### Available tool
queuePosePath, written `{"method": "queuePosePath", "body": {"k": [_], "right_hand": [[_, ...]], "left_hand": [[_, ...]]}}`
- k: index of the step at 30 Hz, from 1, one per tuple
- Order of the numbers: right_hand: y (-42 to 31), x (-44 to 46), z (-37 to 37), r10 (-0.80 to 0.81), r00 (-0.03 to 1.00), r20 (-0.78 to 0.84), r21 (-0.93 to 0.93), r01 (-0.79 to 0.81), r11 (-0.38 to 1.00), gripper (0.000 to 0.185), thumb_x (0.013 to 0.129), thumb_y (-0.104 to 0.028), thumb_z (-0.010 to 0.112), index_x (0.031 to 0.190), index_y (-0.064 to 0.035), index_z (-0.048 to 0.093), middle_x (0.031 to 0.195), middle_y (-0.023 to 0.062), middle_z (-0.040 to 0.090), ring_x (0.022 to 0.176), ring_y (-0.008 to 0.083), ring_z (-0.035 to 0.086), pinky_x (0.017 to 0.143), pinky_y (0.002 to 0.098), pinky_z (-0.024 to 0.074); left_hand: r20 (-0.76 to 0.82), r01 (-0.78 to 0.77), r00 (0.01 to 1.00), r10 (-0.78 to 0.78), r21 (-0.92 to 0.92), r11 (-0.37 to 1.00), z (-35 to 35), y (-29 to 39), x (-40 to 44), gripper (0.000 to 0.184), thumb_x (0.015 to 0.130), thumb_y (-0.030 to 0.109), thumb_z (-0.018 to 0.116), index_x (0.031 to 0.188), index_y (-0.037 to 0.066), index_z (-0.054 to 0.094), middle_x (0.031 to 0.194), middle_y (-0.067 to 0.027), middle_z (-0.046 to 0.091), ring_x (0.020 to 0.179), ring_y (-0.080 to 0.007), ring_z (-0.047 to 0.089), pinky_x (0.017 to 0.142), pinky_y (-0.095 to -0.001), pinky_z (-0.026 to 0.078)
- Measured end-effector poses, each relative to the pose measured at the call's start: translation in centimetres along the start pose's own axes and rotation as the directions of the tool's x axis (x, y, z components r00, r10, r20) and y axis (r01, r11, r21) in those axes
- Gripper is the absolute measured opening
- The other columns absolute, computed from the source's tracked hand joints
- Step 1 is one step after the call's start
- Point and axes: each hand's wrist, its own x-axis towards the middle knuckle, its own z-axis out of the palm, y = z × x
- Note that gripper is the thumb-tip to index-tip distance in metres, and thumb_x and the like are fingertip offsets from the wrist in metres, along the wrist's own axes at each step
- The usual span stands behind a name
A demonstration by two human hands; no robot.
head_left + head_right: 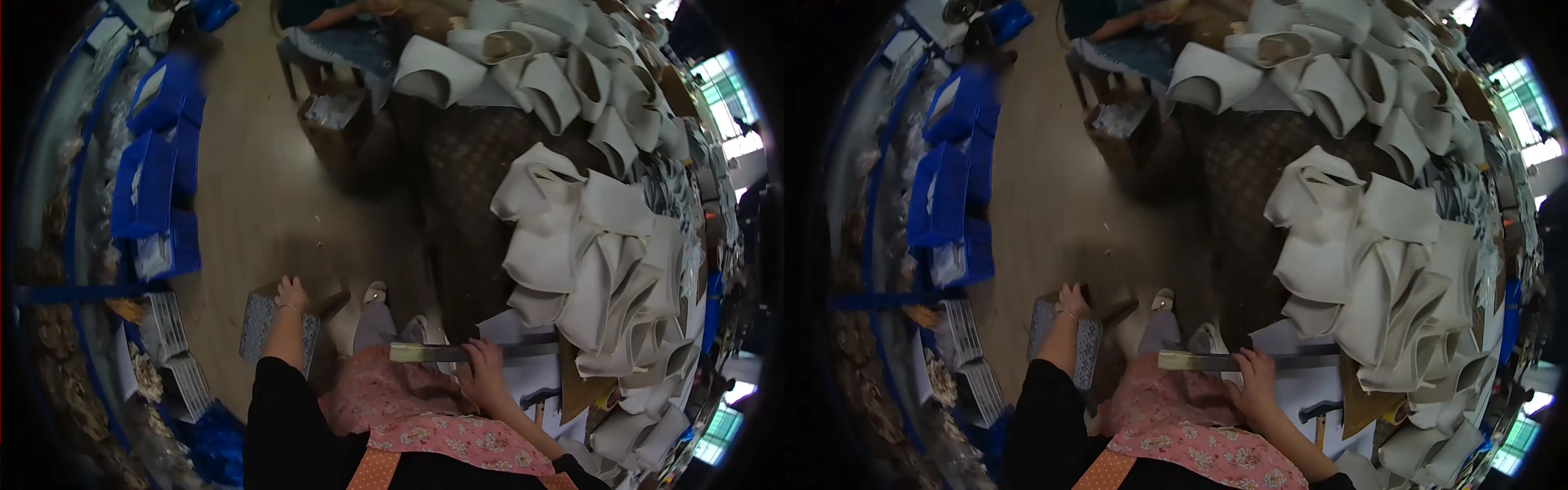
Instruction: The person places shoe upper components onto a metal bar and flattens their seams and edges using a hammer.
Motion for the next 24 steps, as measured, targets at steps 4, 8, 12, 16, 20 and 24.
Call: {"method": "queuePosePath", "body": {"k": [4,8,12,16,20,24], "right_hand": [[1.3,1.8,1.3,-0.021,0.998,0.064,-0.148,0.030,0.989,0.051,0.067,-0.020,0.073,0.117,-0.0110,0.061,0.124,0.0103,0.058,0.122,0.0343,0.052,0.106,0.0519,0.0319],[2.0,1.8,2.0,-0.025,0.999,0.044,-0.290,0.037,0.956,0.042,0.064,-0.015,0.070,0.105,-0.0136,0.061,0.109,0.0046,0.064,0.116,0.0302,0.057,0.101,0.0493,0.0330],[1.7,1.8,2.4,-0.045,0.999,-0.026,-0.338,0.034,0.940,0.038,0.062,-0.013,0.068,0.099,-0.0139,0.060,0.104,0.0045,0.064,0.113,0.0307,0.058,0.099,0.0486,0.0347],[2.2,1.8,2.8,-0.060,0.997,-0.048,-0.346,0.039,0.937,0.038,0.061,-0.012,0.067,0.098,-0.0135,0.060,0.103,0.0073,0.064,0.111,0.0320,0.058,0.097,0.0480,0.0358],[2.0,1.6,3.1,-0.042,0.996,-0.075,-0.371,0.011,0.929,0.041,0.057,-0.010,0.064,0.097,-0.0129,0.060,0.101,0.0120,0.064,0.106,0.0341,0.059,0.095,0.0472,0.0369],[1.8,1.9,3.1,-0.116,0.985,-0.128,-0.372,0.060,0.926,0.043,0.055,-0.012,0.063,0.098,-0.0126,0.061,0.099,0.0132,0.065,0.101,0.0343,0.061,0.092,0.0465,0.0389]], "left_hand": [[0.196,0.061,0.976,-0.092,0.161,0.985,1.2,-2.9,1.6,0.088,0.084,0.037,0.074,0.157,0.026,0.025,0.166,-0.0100,0.008,0.152,-0.0348,0.011,0.111,-0.0611,0.029],[0.319,0.048,0.925,-0.205,0.437,0.898,4.3,-6.8,3.8,0.122,0.067,0.052,0.087,0.160,0.032,0.010,0.168,-0.0067,-0.001,0.153,-0.0367,0.004,0.108,-0.0659,0.031],[0.285,0.078,0.945,-0.158,0.274,0.959,6.1,-8.7,1.7,0.136,0.060,0.055,0.090,0.160,0.033,0.000,0.167,-0.0100,-0.007,0.152,-0.0420,0.002,0.106,-0.0688,0.033],[0.276,0.037,0.956,-0.103,0.234,0.972,10.3,-9.3,-0.3,0.142,0.056,0.047,0.094,0.160,0.031,-0.001,0.166,-0.0135,-0.011,0.149,-0.0505,0.002,0.104,-0.0689,0.037],[0.349,-0.040,0.936,-0.048,0.239,0.970,12.9,-9.2,-4.0,0.140,0.057,0.048,0.094,0.160,0.030,0.002,0.166,-0.0156,-0.007,0.148,-0.0517,0.002,0.104,-0.0676,0.038],[0.284,-0.005,0.957,-0.056,0.210,0.978,18.1,-9.3,-8.1,0.143,0.055,0.046,0.095,0.160,0.026,0.001,0.166,-0.0171,-0.005,0.148,-0.0538,0.004,0.105,-0.0634,0.038]]}}
